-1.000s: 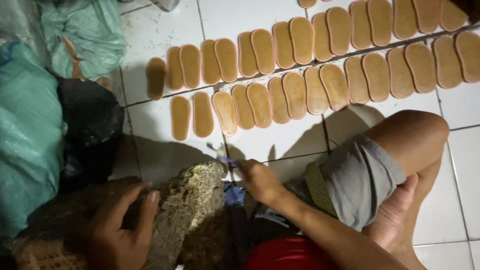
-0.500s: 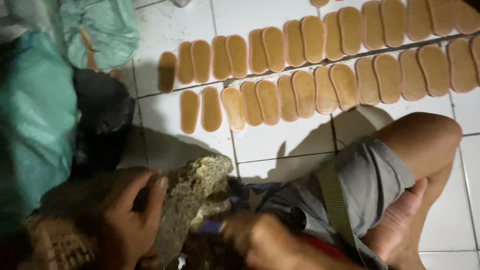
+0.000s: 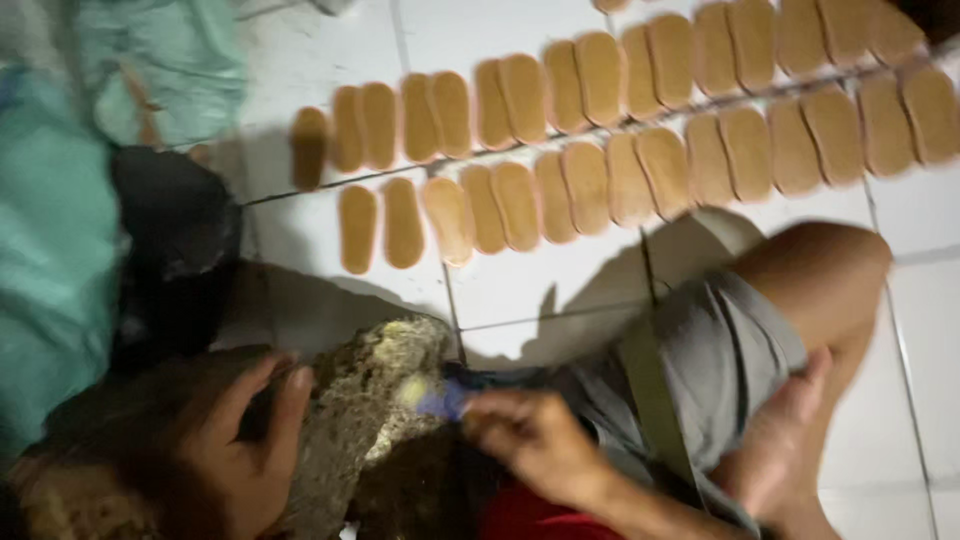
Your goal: The person sits on the floor and uses a toothbrush to apply a yellow paste from a bowl onto a small metal tin and a rock. They then pick up and separate stacks of brown, hand-shaped foam pieces, arranging them on the floor.
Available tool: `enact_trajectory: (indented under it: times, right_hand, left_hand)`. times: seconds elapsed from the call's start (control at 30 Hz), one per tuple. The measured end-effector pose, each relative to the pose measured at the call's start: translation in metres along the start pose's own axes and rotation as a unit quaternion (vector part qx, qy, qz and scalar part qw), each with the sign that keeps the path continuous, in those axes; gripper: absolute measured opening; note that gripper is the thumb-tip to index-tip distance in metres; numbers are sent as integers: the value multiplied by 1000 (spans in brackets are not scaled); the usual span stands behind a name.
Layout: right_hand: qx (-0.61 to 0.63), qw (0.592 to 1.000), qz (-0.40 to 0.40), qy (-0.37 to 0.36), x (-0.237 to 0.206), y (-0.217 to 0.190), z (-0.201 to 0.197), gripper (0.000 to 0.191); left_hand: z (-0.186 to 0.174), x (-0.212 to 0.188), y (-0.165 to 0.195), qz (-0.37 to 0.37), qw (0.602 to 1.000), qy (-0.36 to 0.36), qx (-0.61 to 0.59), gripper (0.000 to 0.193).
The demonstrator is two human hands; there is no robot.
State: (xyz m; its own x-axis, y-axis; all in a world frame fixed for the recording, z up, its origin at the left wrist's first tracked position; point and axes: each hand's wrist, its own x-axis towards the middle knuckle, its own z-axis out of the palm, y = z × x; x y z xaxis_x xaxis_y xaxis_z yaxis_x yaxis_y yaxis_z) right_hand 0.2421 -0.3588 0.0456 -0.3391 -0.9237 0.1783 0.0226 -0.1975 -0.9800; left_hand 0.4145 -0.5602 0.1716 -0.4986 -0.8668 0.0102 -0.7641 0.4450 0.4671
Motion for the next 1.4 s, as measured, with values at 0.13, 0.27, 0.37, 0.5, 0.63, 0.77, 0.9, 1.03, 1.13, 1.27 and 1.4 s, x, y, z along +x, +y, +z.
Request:
enact_trajectory:
  times: [0.13,0.27,0.37,0.5,0.63,0.77,0.9,1.03,1.13,1.27,1.4]
  right_hand:
    - [241,854,459,32,0,17,-41,28]
    - [292,838,458,42,11,21,-42,25]
    - [55,966,253,11,24,31,-17,25]
    - [-420,905,-28,-70,32,42,2,69]
    - [-347,929,114,-58,30,39,-9,46]
    - [-296,938,178,-21,40,45,-14,39]
    - [-229,947,224,-43,42,56,6,36]
    - [-221,968,108,44,17,49,23,39]
    - [-173,968,183,24,21,42,24,29]
    - [-236,962,135,0,46,27,25,54]
    - [-247,966,30,-66,20,-9,26,43]
  left_hand:
    - [-3,2,4,-27,999,-24,16,27]
    - [-5,5,9,91,994,37,44,26]
    - [-9,4,13,35,999,10,38,25]
    - [-10,4,17,22,999,6,36,23]
    - [-9,5,20,50,998,14,32,23]
    - [-7,5,19,63,997,19,42,23]
    - [-7,3,16,19,1000,7,23,25]
    - [-4,5,13,41,999,12,30,25]
    - [-4,5,11,-53,998,-33,7,25]
    - [-5,3,6,0,999,-15,45,23]
    - [4,5,6,38,998,29,42,25]
